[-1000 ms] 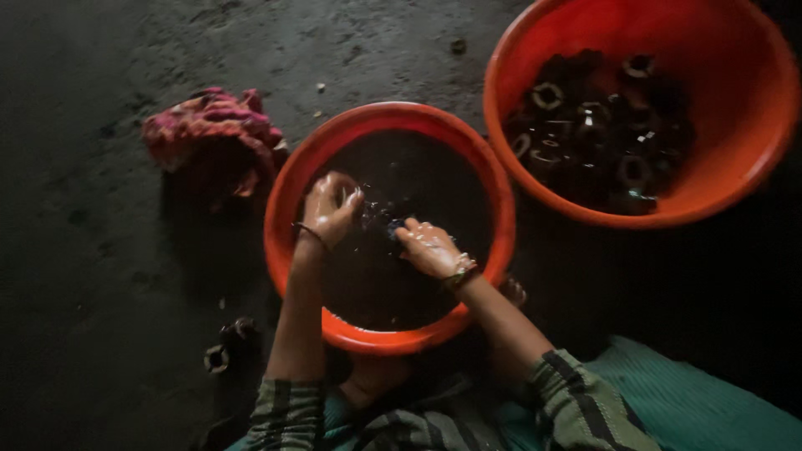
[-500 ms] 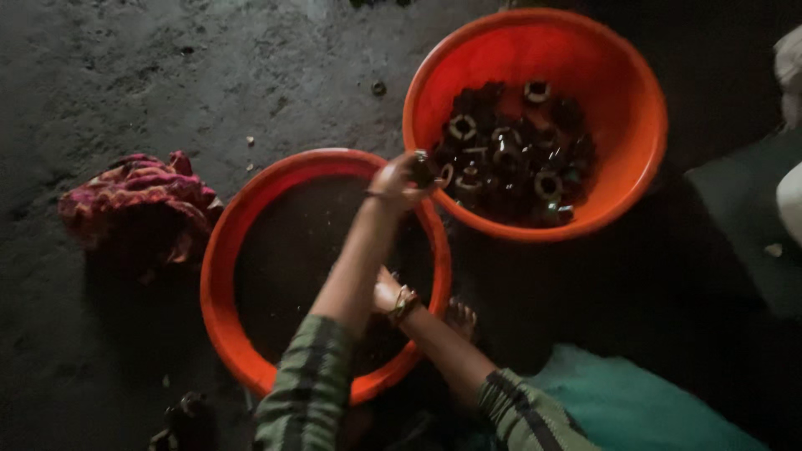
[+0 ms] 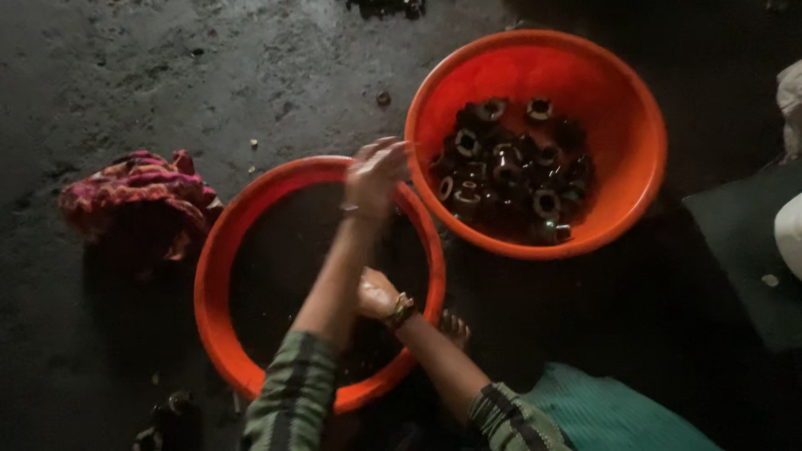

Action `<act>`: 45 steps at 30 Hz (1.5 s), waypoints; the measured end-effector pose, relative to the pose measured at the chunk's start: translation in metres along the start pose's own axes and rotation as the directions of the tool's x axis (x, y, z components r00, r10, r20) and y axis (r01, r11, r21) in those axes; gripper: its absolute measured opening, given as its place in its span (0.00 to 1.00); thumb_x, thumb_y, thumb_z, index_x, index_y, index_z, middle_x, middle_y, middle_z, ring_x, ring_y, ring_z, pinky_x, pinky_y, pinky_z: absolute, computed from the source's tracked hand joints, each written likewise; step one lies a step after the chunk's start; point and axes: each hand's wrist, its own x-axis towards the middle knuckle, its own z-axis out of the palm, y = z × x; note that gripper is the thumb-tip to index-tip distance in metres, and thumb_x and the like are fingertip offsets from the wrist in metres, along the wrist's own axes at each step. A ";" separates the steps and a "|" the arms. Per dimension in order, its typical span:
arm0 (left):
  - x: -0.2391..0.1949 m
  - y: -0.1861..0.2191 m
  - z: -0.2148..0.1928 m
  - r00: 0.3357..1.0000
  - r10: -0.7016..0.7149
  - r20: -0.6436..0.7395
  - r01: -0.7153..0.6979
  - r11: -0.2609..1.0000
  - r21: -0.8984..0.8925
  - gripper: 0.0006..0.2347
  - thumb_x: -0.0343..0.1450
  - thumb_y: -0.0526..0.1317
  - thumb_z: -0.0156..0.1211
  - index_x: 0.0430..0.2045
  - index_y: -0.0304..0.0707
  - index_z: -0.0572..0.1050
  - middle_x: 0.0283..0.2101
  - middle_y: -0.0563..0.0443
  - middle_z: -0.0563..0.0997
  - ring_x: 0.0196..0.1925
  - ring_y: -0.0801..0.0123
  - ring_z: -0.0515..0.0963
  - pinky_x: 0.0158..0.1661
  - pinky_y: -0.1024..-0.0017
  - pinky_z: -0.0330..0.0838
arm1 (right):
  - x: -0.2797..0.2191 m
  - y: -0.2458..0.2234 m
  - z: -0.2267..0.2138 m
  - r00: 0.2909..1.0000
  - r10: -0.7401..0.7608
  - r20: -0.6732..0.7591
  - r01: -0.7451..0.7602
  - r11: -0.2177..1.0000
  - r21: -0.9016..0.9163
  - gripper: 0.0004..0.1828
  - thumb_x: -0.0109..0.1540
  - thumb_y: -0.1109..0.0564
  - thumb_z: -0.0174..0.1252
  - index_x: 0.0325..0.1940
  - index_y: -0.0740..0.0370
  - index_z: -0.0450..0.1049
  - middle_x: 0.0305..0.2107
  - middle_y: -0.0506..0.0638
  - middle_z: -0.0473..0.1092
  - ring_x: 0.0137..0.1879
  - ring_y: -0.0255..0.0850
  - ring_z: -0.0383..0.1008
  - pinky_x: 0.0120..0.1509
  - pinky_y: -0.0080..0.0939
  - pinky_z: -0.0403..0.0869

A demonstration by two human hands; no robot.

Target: The person sits on the floor and washes small metal parts by hand in a red basin filled with dark liquid. They repeatedly pick up parts, rub them between their hands, and place them into a second red basin.

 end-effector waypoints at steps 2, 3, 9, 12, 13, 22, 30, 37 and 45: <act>-0.027 0.035 -0.060 0.988 0.111 -0.109 -0.096 0.986 0.137 0.13 0.75 0.34 0.58 0.53 0.26 0.75 0.49 0.36 0.83 0.47 0.59 0.83 0.46 0.66 0.76 | 0.002 0.016 0.013 0.999 -0.018 -0.048 0.020 0.999 0.039 0.10 0.65 0.51 0.50 0.44 0.57 0.72 0.38 0.56 0.71 0.41 0.51 0.72 0.44 0.51 0.71; -0.042 0.047 -0.094 0.976 0.032 -0.217 -0.019 0.998 0.062 0.13 0.72 0.35 0.55 0.49 0.31 0.74 0.46 0.41 0.84 0.45 0.60 0.86 0.45 0.65 0.81 | 0.003 0.021 0.019 0.997 -0.029 -0.065 0.033 0.998 0.058 0.09 0.65 0.52 0.50 0.43 0.56 0.73 0.37 0.56 0.71 0.40 0.51 0.72 0.43 0.51 0.71; -0.143 0.016 -0.246 0.773 0.420 -0.474 0.573 -0.144 0.807 0.19 0.59 0.40 0.66 0.42 0.30 0.78 0.43 0.26 0.79 0.44 0.35 0.80 0.43 0.48 0.76 | 0.000 0.022 0.008 0.979 -0.174 -0.110 0.166 0.983 -0.081 0.07 0.60 0.55 0.53 0.41 0.57 0.73 0.34 0.58 0.72 0.36 0.56 0.73 0.38 0.54 0.71; -0.163 -0.008 -0.273 0.855 0.084 -0.511 0.510 -0.315 0.801 0.18 0.62 0.44 0.66 0.40 0.30 0.79 0.45 0.30 0.81 0.50 0.43 0.82 0.52 0.54 0.76 | -0.006 0.009 -0.009 0.971 -0.205 -0.119 0.198 0.977 -0.074 0.09 0.59 0.57 0.55 0.42 0.58 0.72 0.34 0.60 0.72 0.36 0.59 0.73 0.38 0.58 0.71; -0.165 -0.013 -0.274 0.860 0.029 -0.510 0.492 -0.312 0.813 0.17 0.62 0.43 0.65 0.40 0.30 0.80 0.46 0.30 0.81 0.50 0.44 0.82 0.51 0.54 0.77 | -0.006 0.005 -0.016 0.968 -0.217 -0.126 0.209 0.975 -0.074 0.09 0.59 0.57 0.56 0.43 0.58 0.72 0.34 0.60 0.72 0.36 0.60 0.73 0.38 0.59 0.71; -0.212 -0.019 -0.202 0.910 0.133 -0.391 0.413 -0.226 0.882 0.21 0.58 0.37 0.69 0.44 0.25 0.78 0.49 0.25 0.79 0.51 0.33 0.80 0.52 0.49 0.76 | -0.010 -0.028 -0.049 0.970 -0.228 -0.086 0.223 0.972 -0.071 0.18 0.55 0.63 0.61 0.49 0.62 0.71 0.41 0.63 0.72 0.39 0.61 0.74 0.41 0.57 0.74; -0.222 -0.015 -0.216 0.908 -0.142 -0.393 0.310 -0.403 0.861 0.22 0.58 0.39 0.73 0.46 0.31 0.77 0.58 0.26 0.72 0.58 0.36 0.76 0.56 0.55 0.76 | -0.011 -0.038 -0.059 0.993 -0.119 0.012 0.120 0.990 -0.075 0.17 0.58 0.61 0.60 0.52 0.60 0.73 0.43 0.60 0.72 0.44 0.58 0.75 0.47 0.54 0.75; -0.246 -0.004 -0.219 0.816 0.344 -0.465 0.172 0.624 0.762 0.20 0.59 0.39 0.76 0.41 0.33 0.74 0.43 0.39 0.77 0.44 0.54 0.78 0.44 0.60 0.76 | -0.009 -0.038 -0.066 0.999 0.012 0.053 -0.012 1.000 -0.005 0.18 0.57 0.61 0.59 0.52 0.62 0.75 0.42 0.57 0.73 0.47 0.54 0.75 0.50 0.51 0.74; -0.241 0.032 -0.184 0.847 0.012 -0.531 -0.061 0.995 -0.076 0.08 0.70 0.39 0.61 0.39 0.36 0.77 0.41 0.48 0.80 0.42 0.67 0.82 0.42 0.66 0.83 | -0.007 -0.069 -0.070 0.978 0.137 -0.155 -0.014 0.792 0.610 0.18 0.59 0.65 0.50 0.51 0.65 0.77 0.38 0.57 0.76 0.42 0.47 0.77 0.49 0.44 0.78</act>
